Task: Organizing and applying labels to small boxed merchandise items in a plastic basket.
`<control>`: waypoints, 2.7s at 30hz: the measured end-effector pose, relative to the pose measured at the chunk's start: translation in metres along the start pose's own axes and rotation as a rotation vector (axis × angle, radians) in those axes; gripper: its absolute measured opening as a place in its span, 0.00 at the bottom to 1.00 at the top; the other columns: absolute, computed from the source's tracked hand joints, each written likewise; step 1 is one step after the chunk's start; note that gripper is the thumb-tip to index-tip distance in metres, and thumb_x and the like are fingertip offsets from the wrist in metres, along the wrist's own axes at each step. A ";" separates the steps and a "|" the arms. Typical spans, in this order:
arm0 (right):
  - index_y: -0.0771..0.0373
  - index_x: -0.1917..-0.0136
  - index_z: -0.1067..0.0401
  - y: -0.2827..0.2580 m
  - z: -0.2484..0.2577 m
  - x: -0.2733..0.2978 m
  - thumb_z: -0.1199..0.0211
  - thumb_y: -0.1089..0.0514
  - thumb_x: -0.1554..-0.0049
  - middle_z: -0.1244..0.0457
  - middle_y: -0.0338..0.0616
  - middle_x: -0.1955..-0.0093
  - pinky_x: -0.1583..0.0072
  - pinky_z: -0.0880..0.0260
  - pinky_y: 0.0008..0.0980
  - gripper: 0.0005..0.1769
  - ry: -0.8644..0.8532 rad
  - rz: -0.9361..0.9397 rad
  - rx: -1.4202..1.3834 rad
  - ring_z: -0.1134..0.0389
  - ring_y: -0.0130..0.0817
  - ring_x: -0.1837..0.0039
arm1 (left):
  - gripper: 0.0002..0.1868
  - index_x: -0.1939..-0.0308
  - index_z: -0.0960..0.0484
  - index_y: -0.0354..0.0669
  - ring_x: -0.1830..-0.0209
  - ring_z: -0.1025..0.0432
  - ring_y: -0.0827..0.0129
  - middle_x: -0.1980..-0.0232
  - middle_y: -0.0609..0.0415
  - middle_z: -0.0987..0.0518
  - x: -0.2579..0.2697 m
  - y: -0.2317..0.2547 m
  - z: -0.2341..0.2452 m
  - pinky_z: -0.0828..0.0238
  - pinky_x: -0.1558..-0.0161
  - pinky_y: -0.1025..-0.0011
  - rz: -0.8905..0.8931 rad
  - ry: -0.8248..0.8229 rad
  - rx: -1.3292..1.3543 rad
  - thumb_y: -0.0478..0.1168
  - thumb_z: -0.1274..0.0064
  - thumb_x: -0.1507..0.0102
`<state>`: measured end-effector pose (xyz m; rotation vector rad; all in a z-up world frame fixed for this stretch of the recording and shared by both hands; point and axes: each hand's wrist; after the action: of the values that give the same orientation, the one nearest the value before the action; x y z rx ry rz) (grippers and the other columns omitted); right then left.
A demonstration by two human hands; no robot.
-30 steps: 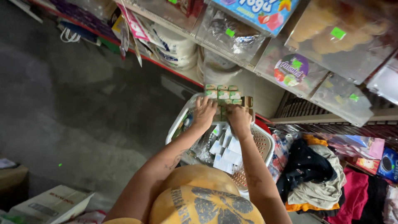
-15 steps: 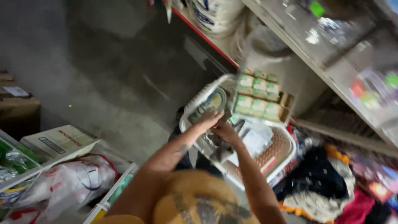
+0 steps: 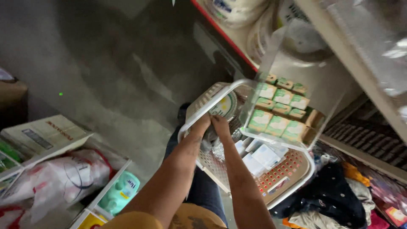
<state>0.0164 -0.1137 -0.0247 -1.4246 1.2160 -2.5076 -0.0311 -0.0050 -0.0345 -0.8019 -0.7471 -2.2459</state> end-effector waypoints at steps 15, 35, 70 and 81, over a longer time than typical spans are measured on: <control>0.67 0.42 0.27 -0.158 0.189 0.322 0.35 0.68 0.46 0.31 0.47 0.58 0.53 0.33 0.26 0.17 0.535 0.407 -0.633 0.32 0.32 0.60 | 0.35 0.34 0.33 0.53 0.48 0.21 0.59 0.43 0.50 0.19 0.246 0.109 0.248 0.20 0.50 0.64 -0.928 0.283 0.549 0.31 0.38 0.43; 0.61 0.53 0.27 -0.272 0.203 0.355 0.29 0.67 0.54 0.38 0.52 0.58 0.51 0.36 0.51 0.14 1.124 0.987 0.496 0.39 0.55 0.55 | 0.55 0.19 0.58 0.76 0.45 0.23 0.37 0.47 0.37 0.17 0.329 0.189 0.359 0.29 0.42 0.46 -0.861 0.259 0.412 0.34 0.42 0.40; 0.41 0.48 0.17 -0.198 0.216 0.104 0.43 0.35 0.44 0.27 0.40 0.53 0.40 0.28 0.57 0.20 0.500 -0.096 0.694 0.25 0.55 0.44 | 0.07 0.65 0.19 0.44 0.47 0.28 0.58 0.57 0.51 0.18 0.109 0.190 0.269 0.57 0.25 0.35 -1.115 0.968 -0.265 0.31 0.40 0.47; 0.51 0.39 0.22 -0.175 0.140 0.245 0.42 0.46 0.42 0.29 0.55 0.41 0.35 0.31 0.60 0.21 -0.121 0.121 0.670 0.30 0.61 0.37 | 0.37 0.67 0.16 0.47 0.60 0.19 0.45 0.67 0.44 0.16 0.138 0.092 0.213 0.24 0.57 0.47 -0.592 0.075 0.045 0.68 0.71 0.30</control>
<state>0.0360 -0.1675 0.3023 -1.2426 0.3556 -2.3550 0.0219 0.0292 0.2277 -0.5103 -1.1037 -2.7431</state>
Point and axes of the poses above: each hand's wrist, its own x-axis away from the middle knuckle, its own z-axis out of the back of the hand, y = z × x
